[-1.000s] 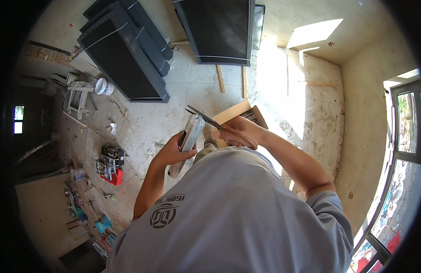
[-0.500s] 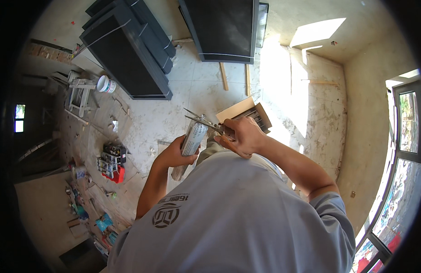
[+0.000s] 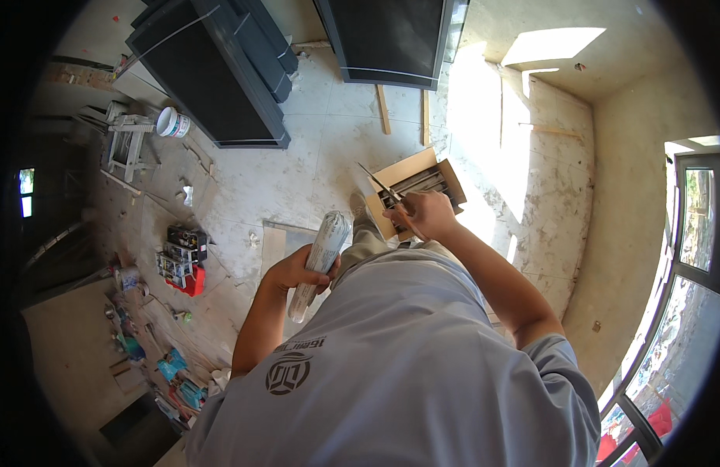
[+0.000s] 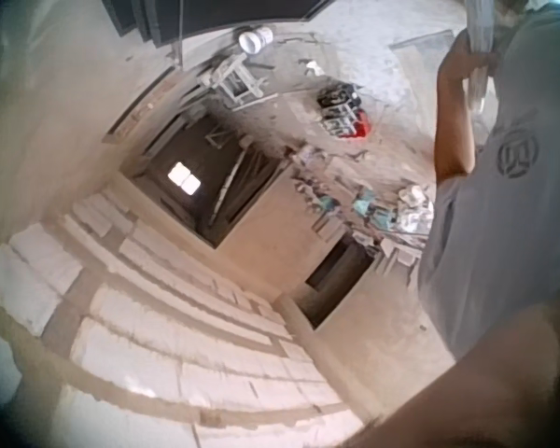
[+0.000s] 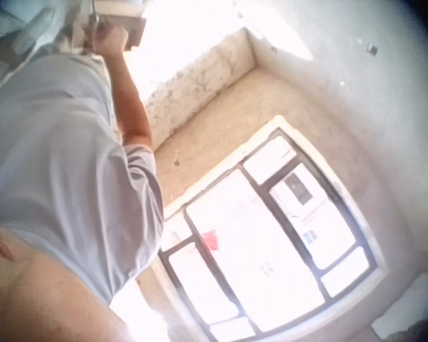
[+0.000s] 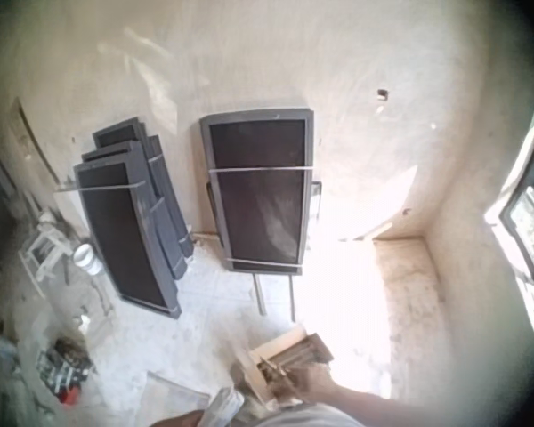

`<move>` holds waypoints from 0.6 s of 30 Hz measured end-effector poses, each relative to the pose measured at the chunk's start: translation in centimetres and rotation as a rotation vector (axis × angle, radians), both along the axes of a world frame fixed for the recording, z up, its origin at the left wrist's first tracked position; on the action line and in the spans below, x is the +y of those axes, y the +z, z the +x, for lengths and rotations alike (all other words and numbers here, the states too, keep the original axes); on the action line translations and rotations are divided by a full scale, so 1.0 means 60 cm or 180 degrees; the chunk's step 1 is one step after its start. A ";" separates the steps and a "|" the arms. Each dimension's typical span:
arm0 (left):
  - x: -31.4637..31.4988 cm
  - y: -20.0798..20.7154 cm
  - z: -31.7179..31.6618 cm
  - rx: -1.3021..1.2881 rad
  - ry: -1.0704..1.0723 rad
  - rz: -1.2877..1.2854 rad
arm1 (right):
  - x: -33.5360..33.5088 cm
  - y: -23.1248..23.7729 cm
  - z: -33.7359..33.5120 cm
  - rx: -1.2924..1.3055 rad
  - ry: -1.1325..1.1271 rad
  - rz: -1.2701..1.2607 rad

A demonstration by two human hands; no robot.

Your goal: The person walks through a construction site, retrieves a caulking gun, and applies sealant along the edges of a window frame. They then retrieve a new sealant cartridge from a box and return to the window to continue the task.

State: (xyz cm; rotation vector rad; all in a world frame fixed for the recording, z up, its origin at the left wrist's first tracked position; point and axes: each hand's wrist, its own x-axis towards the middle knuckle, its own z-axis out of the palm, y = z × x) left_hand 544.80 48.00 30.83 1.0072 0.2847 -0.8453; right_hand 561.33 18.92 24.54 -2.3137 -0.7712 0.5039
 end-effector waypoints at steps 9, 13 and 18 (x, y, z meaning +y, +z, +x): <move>0.058 -0.130 -0.080 0.0539 0.0017 0.0995 | -0.127 -0.372 -0.083 0.0785 -0.0111 -0.2071; 0.110 -0.210 -0.111 0.0655 -0.0207 0.1610 | -0.098 -0.493 -0.096 0.1042 -0.0084 -0.1985; 0.198 -0.311 -0.137 0.0646 -0.0424 0.2146 | 0.009 -0.671 -0.056 0.1358 -0.0203 -0.2425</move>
